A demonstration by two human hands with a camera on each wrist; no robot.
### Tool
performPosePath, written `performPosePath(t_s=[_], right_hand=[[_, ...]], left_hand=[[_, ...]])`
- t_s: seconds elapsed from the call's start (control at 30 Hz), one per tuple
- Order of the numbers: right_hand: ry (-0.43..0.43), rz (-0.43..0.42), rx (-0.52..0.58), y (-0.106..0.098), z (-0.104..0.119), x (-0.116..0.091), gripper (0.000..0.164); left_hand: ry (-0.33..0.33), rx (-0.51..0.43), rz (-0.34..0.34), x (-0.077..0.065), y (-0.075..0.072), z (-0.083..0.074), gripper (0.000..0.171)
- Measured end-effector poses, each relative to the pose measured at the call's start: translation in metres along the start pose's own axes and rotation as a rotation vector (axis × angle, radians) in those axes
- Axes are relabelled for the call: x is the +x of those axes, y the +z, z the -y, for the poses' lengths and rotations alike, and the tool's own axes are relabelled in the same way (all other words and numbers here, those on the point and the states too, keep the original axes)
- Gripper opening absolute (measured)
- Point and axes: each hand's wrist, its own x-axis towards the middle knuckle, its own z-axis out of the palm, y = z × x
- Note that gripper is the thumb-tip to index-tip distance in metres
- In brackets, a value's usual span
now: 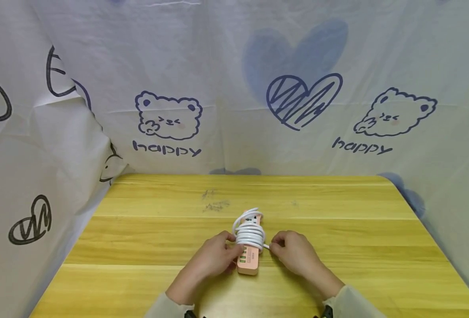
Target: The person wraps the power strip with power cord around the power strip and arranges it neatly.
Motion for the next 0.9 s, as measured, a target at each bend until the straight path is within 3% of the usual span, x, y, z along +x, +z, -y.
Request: performPosePath(t_s=[0.3,0.9], right_hand=[[0.007,-0.008,0.06,-0.0023,0.0001,0.0003,0.008],[-0.018,-0.089,0.063,-0.0055,-0.0026,0.0031,0.009]], left_hand=[[-0.019,-0.081,0.001,-0.0024,-0.0041,-0.0015,0.052],[-0.02,-0.057,-0.024,-0.004,-0.0099,0.0021,0.057]])
